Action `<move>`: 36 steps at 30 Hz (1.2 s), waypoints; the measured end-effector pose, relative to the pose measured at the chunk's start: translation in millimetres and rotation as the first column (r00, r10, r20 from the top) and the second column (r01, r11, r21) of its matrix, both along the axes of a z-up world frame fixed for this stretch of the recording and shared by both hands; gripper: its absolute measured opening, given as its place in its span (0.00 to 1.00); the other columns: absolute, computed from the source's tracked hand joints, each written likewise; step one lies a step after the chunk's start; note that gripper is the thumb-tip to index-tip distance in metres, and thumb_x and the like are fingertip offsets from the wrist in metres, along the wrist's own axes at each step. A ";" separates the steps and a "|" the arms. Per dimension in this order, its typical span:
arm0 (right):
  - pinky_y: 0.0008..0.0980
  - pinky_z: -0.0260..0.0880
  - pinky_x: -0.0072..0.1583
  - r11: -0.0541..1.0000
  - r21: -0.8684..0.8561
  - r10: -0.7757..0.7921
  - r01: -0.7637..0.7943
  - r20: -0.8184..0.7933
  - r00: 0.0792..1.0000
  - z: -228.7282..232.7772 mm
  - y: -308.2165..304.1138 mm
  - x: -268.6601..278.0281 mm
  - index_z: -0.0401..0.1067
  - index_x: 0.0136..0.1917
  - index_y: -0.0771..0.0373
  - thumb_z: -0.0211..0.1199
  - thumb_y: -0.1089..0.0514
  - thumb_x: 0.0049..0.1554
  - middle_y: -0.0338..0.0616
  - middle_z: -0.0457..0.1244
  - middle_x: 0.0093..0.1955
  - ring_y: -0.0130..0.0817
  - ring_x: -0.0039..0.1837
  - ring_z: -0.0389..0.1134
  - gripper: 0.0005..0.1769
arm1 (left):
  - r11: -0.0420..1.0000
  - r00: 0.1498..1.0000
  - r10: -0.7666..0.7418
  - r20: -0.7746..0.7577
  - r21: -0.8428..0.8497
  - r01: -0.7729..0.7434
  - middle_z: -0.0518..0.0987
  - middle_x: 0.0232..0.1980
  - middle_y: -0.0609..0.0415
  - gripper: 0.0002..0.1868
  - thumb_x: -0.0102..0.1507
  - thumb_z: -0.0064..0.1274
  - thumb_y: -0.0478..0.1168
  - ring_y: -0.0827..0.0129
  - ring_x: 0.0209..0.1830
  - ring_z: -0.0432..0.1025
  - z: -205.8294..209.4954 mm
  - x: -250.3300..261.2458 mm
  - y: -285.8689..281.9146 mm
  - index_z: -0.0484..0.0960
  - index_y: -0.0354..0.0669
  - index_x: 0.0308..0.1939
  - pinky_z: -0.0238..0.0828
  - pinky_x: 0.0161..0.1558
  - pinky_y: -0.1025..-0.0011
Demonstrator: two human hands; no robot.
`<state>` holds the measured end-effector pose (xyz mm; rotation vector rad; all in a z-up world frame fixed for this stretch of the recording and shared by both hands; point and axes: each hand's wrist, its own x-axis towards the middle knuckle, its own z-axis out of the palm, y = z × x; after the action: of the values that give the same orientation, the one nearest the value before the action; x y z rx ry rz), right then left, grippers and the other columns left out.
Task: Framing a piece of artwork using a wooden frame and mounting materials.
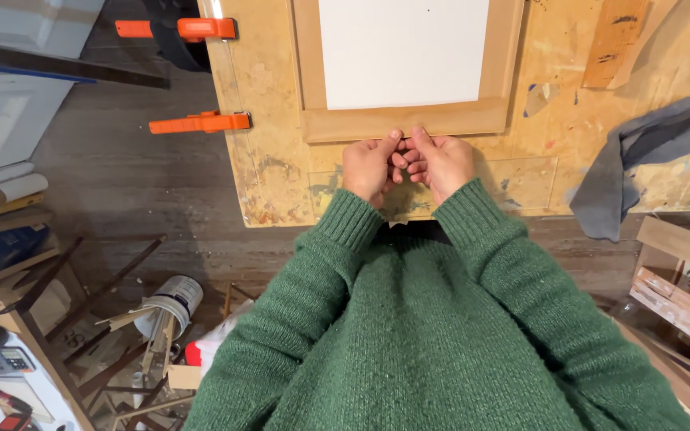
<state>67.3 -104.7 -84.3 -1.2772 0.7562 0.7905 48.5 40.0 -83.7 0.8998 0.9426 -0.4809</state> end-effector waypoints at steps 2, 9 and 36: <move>0.20 0.64 0.34 1.000 -0.011 0.019 -0.018 0.025 1.000 2.3 0.4 -0.7 0.77 0.47 0.69 0.58 0.46 0.66 0.37 0.66 0.34 0.22 0.31 0.63 0.22 | 1.000 1.000 0.013 0.007 -0.023 -0.013 0.77 0.21 0.54 0.17 0.68 0.54 0.43 0.76 0.11 0.64 -1.8 -1.7 0.2 0.78 0.35 0.27 0.51 0.10 0.75; 0.21 0.65 0.36 0.999 0.002 0.036 -0.036 0.019 0.999 -4.7 -10.3 -2.6 0.77 0.48 0.68 0.58 0.46 0.65 0.38 0.67 0.35 0.22 0.33 0.63 0.21 | 0.998 0.998 -0.064 0.029 0.028 0.063 0.76 0.21 0.55 0.18 0.69 0.54 0.45 0.77 0.10 0.63 -1.1 -4.7 9.7 0.79 0.34 0.29 0.50 0.10 0.76; 0.27 0.62 0.34 0.887 -0.342 -0.222 0.310 0.272 0.936 34.5 -223.9 15.5 0.75 0.47 0.67 0.50 0.39 0.70 0.43 0.66 0.35 0.28 0.32 0.63 0.29 | 0.939 0.946 0.298 0.131 0.139 -0.315 0.66 0.20 0.60 0.13 0.69 0.45 0.40 0.76 0.11 0.53 31.9 -46.7 136.8 0.73 0.41 0.30 0.45 0.12 0.74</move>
<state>82.8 -328.6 -49.8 -1.5372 0.9046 0.2687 1.8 176.7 -51.8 0.8916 1.0102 -0.0894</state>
